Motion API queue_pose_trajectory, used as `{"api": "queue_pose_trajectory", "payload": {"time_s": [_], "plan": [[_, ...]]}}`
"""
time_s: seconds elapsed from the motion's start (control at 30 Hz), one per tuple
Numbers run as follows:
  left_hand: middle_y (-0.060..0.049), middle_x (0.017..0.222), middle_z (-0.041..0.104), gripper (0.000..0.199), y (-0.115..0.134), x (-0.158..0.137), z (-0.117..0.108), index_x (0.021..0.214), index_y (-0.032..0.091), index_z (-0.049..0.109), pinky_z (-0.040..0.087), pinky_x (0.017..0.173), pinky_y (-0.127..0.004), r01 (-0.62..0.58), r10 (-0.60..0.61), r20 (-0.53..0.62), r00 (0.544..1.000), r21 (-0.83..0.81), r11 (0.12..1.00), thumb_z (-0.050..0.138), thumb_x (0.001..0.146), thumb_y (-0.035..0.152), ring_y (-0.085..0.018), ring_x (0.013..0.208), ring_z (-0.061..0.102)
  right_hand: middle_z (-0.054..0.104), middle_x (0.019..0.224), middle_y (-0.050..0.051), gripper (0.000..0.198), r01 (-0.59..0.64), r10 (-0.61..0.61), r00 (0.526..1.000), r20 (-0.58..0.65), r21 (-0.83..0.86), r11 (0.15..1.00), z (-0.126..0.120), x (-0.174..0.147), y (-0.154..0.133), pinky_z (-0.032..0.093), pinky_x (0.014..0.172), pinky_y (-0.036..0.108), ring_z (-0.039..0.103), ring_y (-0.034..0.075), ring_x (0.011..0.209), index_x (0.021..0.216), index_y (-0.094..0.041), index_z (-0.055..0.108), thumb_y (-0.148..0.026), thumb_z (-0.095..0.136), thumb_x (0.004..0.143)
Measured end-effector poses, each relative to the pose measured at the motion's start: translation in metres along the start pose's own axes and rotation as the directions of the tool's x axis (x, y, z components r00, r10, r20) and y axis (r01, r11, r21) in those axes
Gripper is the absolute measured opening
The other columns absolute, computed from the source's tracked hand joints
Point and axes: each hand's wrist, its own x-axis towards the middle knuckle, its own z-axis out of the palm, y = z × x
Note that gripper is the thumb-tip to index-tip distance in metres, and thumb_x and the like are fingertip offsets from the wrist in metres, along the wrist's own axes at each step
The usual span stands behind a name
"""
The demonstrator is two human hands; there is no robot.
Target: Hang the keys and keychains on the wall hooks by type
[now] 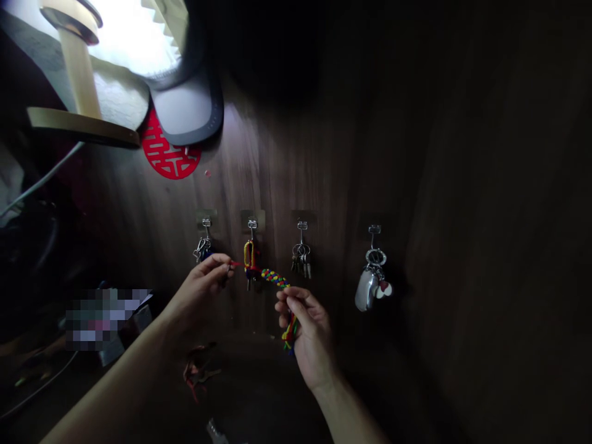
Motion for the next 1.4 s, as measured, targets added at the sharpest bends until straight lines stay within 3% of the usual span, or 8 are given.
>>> {"api": "queue_pose_trajectory", "payload": {"time_s": [0.17, 0.27, 0.47, 0.7, 1.03, 1.2, 1.4], "plan": [[0.005, 0.067, 0.06, 0.02, 0.014, 0.037, 0.005, 0.079, 0.017, 0.063, 0.038, 0.053, -0.016, -0.17, 0.178, -0.037, 0.983, 0.161, 0.972, 0.071, 0.064, 0.027, -0.007, 0.057, 0.051, 0.063, 0.117, 0.005, 0.037, 0.067, -0.062, 0.992, 0.109, -0.049, 0.997, 0.018, 0.006, -0.006, 0.045, 0.054, 0.022, 0.059, 0.018, 0.089, 0.109, -0.026, 0.064, -0.029, 0.067, 0.072], [0.005, 0.067, 0.061, 0.02, 0.014, 0.054, 0.006, 0.081, 0.017, 0.063, 0.038, 0.054, -0.016, -0.218, 0.24, -0.082, 0.967, 0.215, 0.952, 0.069, 0.064, 0.027, -0.006, 0.056, 0.051, 0.056, 0.128, 0.003, 0.041, 0.098, -0.083, 0.979, 0.183, -0.069, 0.993, 0.025, 0.011, -0.006, 0.046, 0.057, 0.022, 0.056, 0.019, 0.098, 0.115, -0.029, 0.061, -0.028, 0.064, 0.074], [0.003, 0.071, 0.063, 0.015, 0.002, 0.068, 0.009, 0.08, 0.017, 0.063, 0.042, 0.062, -0.02, -0.272, 0.33, -0.167, 0.929, 0.298, 0.915, 0.062, 0.067, 0.023, -0.009, 0.064, 0.055, 0.051, 0.133, 0.001, 0.042, 0.06, -0.045, 0.975, 0.22, -0.064, 0.996, 0.025, 0.026, 0.002, 0.048, 0.061, 0.021, 0.054, 0.018, 0.103, 0.116, -0.031, 0.06, -0.028, 0.063, 0.074], [0.002, 0.071, 0.062, 0.011, -0.024, 0.055, 0.004, 0.078, 0.017, 0.064, 0.042, 0.066, -0.022, -0.292, 0.408, -0.217, 0.887, 0.422, 0.858, 0.057, 0.07, 0.018, -0.012, 0.067, 0.056, 0.053, 0.131, 0.004, 0.044, 0.01, 0.009, 0.975, 0.22, -0.085, 0.996, 0.018, 0.03, 0.016, 0.048, 0.06, 0.02, 0.056, 0.019, 0.101, 0.117, -0.029, 0.06, -0.029, 0.065, 0.074], [-0.003, 0.091, 0.068, 0.02, -0.056, 0.028, 0.006, 0.094, 0.018, 0.066, 0.043, 0.079, -0.025, -0.269, 0.363, -0.138, 0.921, 0.448, 0.853, 0.056, 0.079, 0.027, -0.017, 0.086, 0.06, 0.063, 0.114, 0.004, 0.043, -0.114, 0.135, 0.982, 0.134, -0.153, 0.982, 0.006, 0.022, 0.042, 0.041, 0.051, 0.018, 0.058, 0.012, 0.075, 0.109, -0.026, 0.066, -0.024, 0.069, 0.066], [-0.005, 0.107, 0.067, 0.028, -0.067, 0.011, 0.006, 0.106, 0.019, 0.063, 0.041, 0.09, -0.028, -0.224, 0.279, -0.105, 0.954, 0.365, 0.904, 0.057, 0.08, 0.027, -0.019, 0.101, 0.058, 0.062, 0.113, 0.004, 0.042, -0.195, 0.211, 0.972, 0.106, -0.148, 0.97, -0.004, 0.014, 0.05, 0.043, 0.052, 0.017, 0.06, 0.013, 0.078, 0.105, -0.026, 0.067, -0.025, 0.071, 0.064], [-0.005, 0.111, 0.066, 0.035, -0.078, -0.01, -0.002, 0.111, 0.02, 0.061, 0.04, 0.094, -0.03, -0.148, 0.182, -0.107, 0.977, 0.265, 0.953, 0.062, 0.077, 0.025, -0.02, 0.104, 0.058, 0.059, 0.118, 0.004, 0.037, -0.181, 0.211, 0.968, 0.138, -0.205, 0.962, -0.017, 0.002, 0.05, 0.048, 0.058, 0.02, 0.06, 0.018, 0.093, 0.104, -0.027, 0.068, -0.028, 0.071, 0.067]]}}
